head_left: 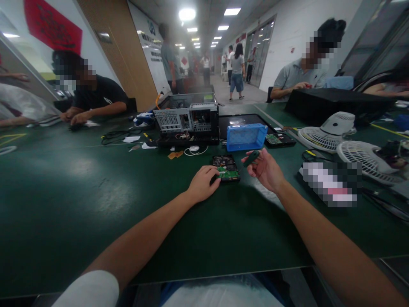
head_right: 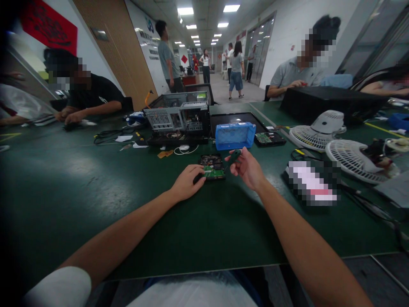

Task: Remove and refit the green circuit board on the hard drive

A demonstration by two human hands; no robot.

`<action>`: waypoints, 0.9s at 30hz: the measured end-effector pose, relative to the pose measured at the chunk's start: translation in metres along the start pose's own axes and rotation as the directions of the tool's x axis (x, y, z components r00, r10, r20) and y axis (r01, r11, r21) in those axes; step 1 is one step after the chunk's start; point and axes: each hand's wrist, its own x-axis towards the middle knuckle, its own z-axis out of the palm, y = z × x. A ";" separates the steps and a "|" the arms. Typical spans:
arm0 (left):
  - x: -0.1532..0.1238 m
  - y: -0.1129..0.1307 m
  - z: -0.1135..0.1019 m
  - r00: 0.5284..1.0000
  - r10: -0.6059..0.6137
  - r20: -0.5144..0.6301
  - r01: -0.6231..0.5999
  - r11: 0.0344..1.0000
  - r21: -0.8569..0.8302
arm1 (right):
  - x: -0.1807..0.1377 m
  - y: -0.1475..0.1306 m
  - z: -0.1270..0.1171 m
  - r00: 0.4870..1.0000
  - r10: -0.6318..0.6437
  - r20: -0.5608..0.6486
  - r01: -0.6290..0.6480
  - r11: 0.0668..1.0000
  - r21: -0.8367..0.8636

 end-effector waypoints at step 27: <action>0.000 -0.003 0.002 1.000 -0.007 0.010 0.006 1.000 0.021 | -0.003 -0.001 0.000 1.000 -0.029 -0.009 0.029 0.999 -0.023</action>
